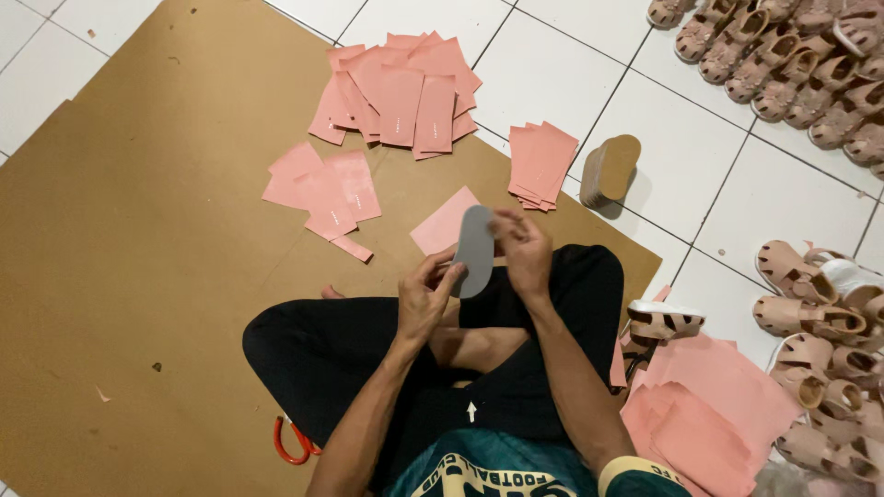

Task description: The person sits on the floor and peels the pink protective backing sheets off adhesive shoe insoles one at a time, separating each tan insole from its liner and stacking the finished insoles with the other completed pairs.

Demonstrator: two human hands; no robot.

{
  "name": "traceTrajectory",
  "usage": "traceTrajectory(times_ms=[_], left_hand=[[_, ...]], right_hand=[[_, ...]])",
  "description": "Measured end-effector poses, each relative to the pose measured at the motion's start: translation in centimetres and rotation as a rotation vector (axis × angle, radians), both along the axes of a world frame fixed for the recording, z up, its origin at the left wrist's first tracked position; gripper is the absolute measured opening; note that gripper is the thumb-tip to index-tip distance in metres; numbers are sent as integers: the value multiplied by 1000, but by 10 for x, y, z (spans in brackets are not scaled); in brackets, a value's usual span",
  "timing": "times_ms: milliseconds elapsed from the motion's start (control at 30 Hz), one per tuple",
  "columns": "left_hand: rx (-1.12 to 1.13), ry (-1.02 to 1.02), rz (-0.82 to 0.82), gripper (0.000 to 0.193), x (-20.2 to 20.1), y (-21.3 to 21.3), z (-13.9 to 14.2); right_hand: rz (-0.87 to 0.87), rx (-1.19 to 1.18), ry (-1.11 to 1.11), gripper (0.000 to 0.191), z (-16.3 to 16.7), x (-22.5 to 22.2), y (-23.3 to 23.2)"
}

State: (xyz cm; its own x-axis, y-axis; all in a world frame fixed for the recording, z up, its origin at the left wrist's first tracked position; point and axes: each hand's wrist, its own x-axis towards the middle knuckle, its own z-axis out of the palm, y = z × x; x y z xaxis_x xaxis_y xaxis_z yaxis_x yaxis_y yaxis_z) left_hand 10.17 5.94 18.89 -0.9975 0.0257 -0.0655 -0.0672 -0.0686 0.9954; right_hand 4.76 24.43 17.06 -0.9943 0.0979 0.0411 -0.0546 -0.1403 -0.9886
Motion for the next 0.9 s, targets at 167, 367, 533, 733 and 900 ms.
traceTrajectory(times_ms=[167,367,533,733,900], left_hand=[[49,48,2,30,6,5,0],[-114,16,2,29,12,10,12],[-175,80,13,28,12,9,23],[-132,65,-1,28,14,8,25],[-130,64,-29,29,14,11,23]], right_hand=[[58,-15,-75,42,16,15,9],[104,60,-132,31,18,26,8],[146,36,-73,39,23,29,11],[124,72,-101,39,21,34,18],[112,-110,-42,46,9,34,23]])
